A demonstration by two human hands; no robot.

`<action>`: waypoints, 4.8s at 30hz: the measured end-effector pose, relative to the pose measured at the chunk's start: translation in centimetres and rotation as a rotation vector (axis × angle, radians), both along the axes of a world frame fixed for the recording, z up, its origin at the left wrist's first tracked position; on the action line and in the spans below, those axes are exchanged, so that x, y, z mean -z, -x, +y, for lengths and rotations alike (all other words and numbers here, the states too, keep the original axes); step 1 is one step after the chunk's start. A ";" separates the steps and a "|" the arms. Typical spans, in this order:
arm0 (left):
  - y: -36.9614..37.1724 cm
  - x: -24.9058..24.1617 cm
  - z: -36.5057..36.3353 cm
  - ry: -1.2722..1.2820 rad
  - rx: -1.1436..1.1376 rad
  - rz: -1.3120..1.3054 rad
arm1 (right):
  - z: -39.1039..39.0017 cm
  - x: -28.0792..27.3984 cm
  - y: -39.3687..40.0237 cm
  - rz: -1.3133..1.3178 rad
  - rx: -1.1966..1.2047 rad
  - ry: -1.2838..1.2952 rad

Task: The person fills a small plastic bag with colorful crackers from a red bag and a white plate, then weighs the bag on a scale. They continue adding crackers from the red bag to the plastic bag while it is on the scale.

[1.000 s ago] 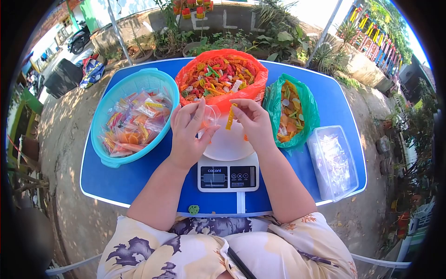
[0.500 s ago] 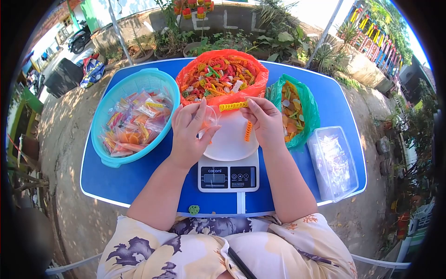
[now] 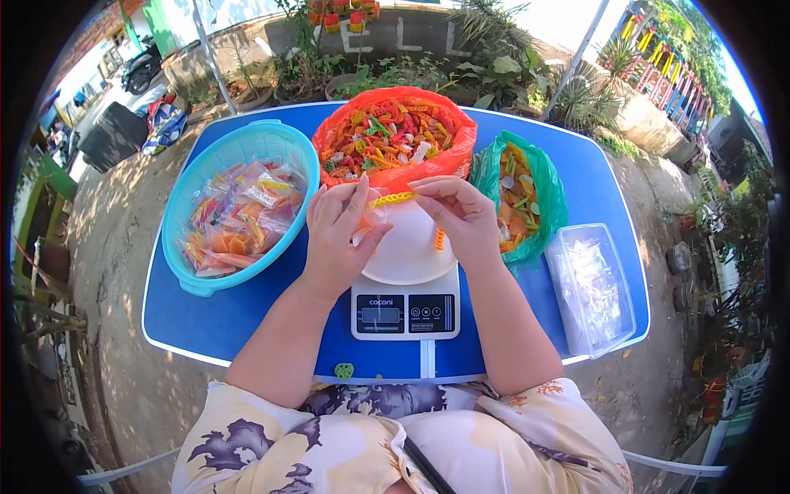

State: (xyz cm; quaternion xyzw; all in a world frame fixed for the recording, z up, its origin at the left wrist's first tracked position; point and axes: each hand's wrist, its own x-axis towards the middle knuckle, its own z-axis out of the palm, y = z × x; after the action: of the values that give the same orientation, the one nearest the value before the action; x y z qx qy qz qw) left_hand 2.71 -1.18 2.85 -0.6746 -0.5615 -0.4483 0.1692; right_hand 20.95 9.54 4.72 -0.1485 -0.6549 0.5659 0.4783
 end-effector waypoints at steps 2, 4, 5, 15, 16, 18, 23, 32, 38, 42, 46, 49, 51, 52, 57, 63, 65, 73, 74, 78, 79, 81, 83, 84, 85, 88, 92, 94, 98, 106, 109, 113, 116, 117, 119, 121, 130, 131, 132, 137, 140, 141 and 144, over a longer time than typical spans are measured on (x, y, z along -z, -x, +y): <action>-0.1 0.1 0.0 0.007 0.012 -0.017 | -0.6 -0.2 0.3 -0.072 0.044 -0.213; -0.4 0.0 -0.1 0.012 0.021 -0.031 | -1.3 -0.7 0.7 -0.115 0.148 -0.409; -0.5 0.1 -0.2 0.015 0.025 -0.038 | -1.7 -0.9 0.8 -0.136 0.200 -0.507; 0.0 0.9 0.2 0.009 0.066 -0.192 | -3.1 -1.7 1.6 -0.199 0.411 -0.856; 0.0 1.0 0.3 -0.015 0.075 -0.233 | -2.7 -1.2 1.4 -0.219 0.420 -0.817; 0.1 1.0 0.2 -0.052 0.074 -0.249 | -1.6 -0.2 0.9 -0.261 0.439 -0.740; 0.3 0.4 -0.3 -0.100 0.038 -0.151 | -2.8 0.8 1.4 -0.619 0.189 -0.984; 0.7 0.4 -0.2 -0.100 0.015 -0.135 | -1.8 2.7 1.8 -0.672 0.083 -1.091; 0.6 -0.1 -0.3 -0.109 0.002 -0.096 | -1.2 -1.0 0.3 -0.353 0.249 -0.453; 0.6 0.1 -0.3 -0.107 0.006 -0.073 | 1.1 0.4 -0.5 -0.010 -0.002 0.289; 0.5 0.1 -0.2 -0.113 0.008 -0.075 | 1.2 0.4 -0.5 0.225 -0.137 0.527; 0.5 0.2 -0.1 -0.121 0.005 -0.069 | 1.4 0.5 -0.6 0.226 -0.143 0.513; 0.5 0.2 -0.1 -0.120 0.005 -0.059 | 1.3 0.6 -0.7 0.170 -0.095 0.429; 0.5 0.2 -0.2 -0.116 0.008 -0.056 | 1.2 0.5 -0.7 0.106 -0.045 0.336; 0.3 0.2 -0.2 -0.092 -0.020 -0.036 | 0.2 0.0 -0.1 0.077 0.123 0.044; 0.2 0.6 0.0 -0.046 -0.003 -0.101 | -0.2 -0.4 -0.5 -0.018 0.145 -0.121; 0.1 0.8 0.0 0.002 0.024 -0.156 | -0.7 -0.9 -0.3 -0.064 0.198 -0.208; -0.8 0.5 -0.3 0.047 0.122 -0.162 | -2.3 -1.0 0.7 -0.144 0.383 -0.611; -0.9 0.5 -0.3 0.045 0.122 -0.157 | -2.1 -1.0 0.8 -0.177 0.371 -0.680; -0.6 0.5 -0.2 0.008 0.096 -0.142 | -2.1 -1.1 0.8 -0.290 0.391 -0.908; -0.5 0.6 -0.1 -0.006 0.086 -0.143 | -2.0 -1.2 0.8 -0.275 0.438 -0.848; -0.4 0.7 -0.1 -0.021 0.066 -0.140 | -1.5 -1.2 0.4 -0.246 0.526 -0.728; -0.2 0.6 -0.1 -0.026 0.045 -0.130 | -0.7 -1.3 -0.5 -0.517 0.616 -0.751; -0.2 0.6 -0.1 -0.029 0.042 -0.119 | -0.3 -1.3 -0.9 -0.654 0.660 -0.759; -0.2 0.6 -0.1 -0.031 0.039 -0.108 | -0.1 -1.3 -1.1 -0.791 0.703 -0.764; -0.2 0.5 -0.1 -0.036 0.039 -0.085 | -0.2 0.0 -1.1 -1.066 0.683 -0.746; -0.4 0.5 -0.1 -0.035 0.021 -0.079 | -0.7 0.3 -0.6 -0.979 0.578 -0.844; -0.3 0.5 -0.1 -0.040 0.018 -0.080 | -0.6 0.5 -0.3 -0.843 0.465 -0.824; -0.2 0.5 -0.1 -0.032 0.018 -0.091 | -1.1 -1.5 0.0 -0.619 0.156 -0.068; -0.2 0.6 0.0 -0.025 0.015 -0.091 | 1.0 0.3 -0.6 0.255 -0.133 0.654; -0.1 0.6 0.0 -0.030 0.016 -0.089 | 1.3 0.6 -0.5 0.330 -0.171 0.681; 0.0 0.3 -0.2 -0.021 0.009 -0.059 | 0.7 0.3 -0.2 0.156 -0.045 0.465; 0.2 0.3 -0.2 -0.030 -0.008 -0.054 | 0.7 0.3 -0.3 -0.052 0.059 0.270; 0.3 0.4 -0.2 -0.033 0.000 -0.064 | 0.7 0.4 -0.3 -0.121 0.086 0.215; 0.3 0.6 -0.1 -0.039 0.014 -0.082 | 0.5 0.8 0.0 -0.206 0.095 0.191; 0.3 0.5 -0.1 -0.035 0.026 -0.084 | 0.1 0.7 0.2 -0.362 0.138 0.124; 0.4 0.4 -0.1 -0.045 0.015 -0.085 | 1.0 0.4 -0.5 -0.618 0.322 -0.584; 0.3 0.4 -0.1 -0.045 0.014 -0.085 | 0.6 0.4 -0.6 -0.664 0.314 -0.628; 0.3 0.4 -0.1 -0.043 0.021 -0.090 | 0.3 0.2 -0.7 -0.711 0.306 -0.672; 0.3 0.6 0.0 -0.039 0.047 -0.118 | -0.4 0.7 -0.3 -0.868 0.245 -0.704; 0.3 0.8 0.1 -0.033 0.030 -0.148 | -0.2 1.0 -0.2 -0.880 0.268 -0.741; 0.3 0.8 0.1 -0.030 0.028 -0.145 | -0.1 1.0 -0.2 -0.878 0.284 -0.745; 0.3 0.8 0.0 -0.027 0.021 -0.135 | -0.1 1.1 0.1 -0.811 0.335 -0.689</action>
State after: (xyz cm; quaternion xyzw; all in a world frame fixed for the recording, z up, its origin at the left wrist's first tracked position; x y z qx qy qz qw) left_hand 2.39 -1.16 2.01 -0.6464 -0.5585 -0.5020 0.1352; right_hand 20.89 9.44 3.58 -0.2915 -0.9010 0.1331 0.2923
